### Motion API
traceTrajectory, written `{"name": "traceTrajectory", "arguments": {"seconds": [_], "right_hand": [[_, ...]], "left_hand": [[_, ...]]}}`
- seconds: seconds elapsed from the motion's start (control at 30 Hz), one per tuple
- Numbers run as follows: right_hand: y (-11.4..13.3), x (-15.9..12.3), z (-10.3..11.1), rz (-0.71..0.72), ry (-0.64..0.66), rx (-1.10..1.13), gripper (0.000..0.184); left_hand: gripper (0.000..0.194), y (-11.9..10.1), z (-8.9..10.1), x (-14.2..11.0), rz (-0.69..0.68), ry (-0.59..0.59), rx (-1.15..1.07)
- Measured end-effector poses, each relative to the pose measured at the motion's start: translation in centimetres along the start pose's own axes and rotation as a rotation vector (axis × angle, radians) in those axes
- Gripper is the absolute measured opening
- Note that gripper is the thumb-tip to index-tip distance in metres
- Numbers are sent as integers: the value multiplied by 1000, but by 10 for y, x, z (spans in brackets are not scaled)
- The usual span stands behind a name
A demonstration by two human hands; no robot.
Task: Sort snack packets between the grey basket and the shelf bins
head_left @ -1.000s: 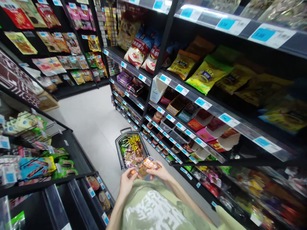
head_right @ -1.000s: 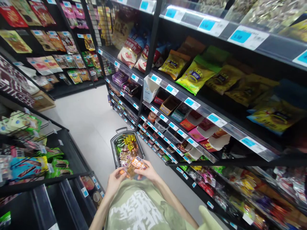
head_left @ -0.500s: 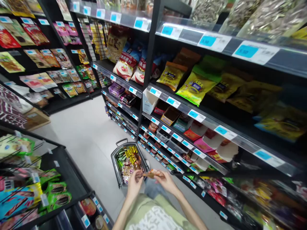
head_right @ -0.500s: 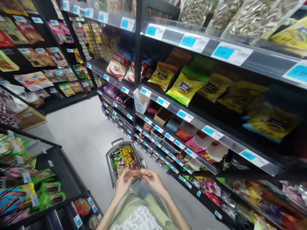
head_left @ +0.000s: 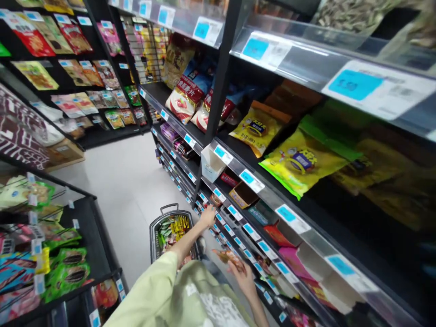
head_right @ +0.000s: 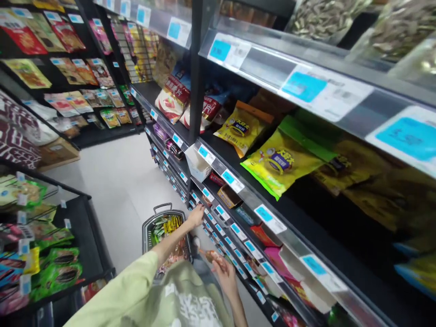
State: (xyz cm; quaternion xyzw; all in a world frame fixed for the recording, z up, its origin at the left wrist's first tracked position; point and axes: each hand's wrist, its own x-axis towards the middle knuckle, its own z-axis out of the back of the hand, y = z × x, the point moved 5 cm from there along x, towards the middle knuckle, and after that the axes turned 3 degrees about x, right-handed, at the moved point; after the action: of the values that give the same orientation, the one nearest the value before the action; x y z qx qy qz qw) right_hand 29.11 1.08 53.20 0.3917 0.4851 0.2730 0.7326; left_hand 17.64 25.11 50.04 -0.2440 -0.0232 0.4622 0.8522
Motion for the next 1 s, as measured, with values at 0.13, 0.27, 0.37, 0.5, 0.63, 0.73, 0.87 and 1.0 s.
{"name": "traceTrajectory", "arguments": {"seconds": [0.13,0.27,0.37,0.5,0.63,0.73,0.87,1.0], "right_hand": [[3,21,14,-71,9,-61,56],[12,49,29,-65,44,-228,49],[24,71,34,-70,95,-312,52],[47,94,30,-91,196,-373,74],[72,104,25,-75,247,-443,81],[84,108,18,-30,273,-446,79],[82,112,1,16,256,-405,75],[96,117,-16,185,189,-329,65]], "left_hand": [[63,0,-15,55,25,39,-20],[58,4,-31,79,63,48,-57],[48,9,-43,89,89,51,-89],[43,13,-55,99,124,53,-138],[42,14,-64,101,129,37,-177],[45,14,-69,97,104,26,-189],[49,14,-75,95,79,25,-162],[39,14,-75,96,53,22,-122]]}}
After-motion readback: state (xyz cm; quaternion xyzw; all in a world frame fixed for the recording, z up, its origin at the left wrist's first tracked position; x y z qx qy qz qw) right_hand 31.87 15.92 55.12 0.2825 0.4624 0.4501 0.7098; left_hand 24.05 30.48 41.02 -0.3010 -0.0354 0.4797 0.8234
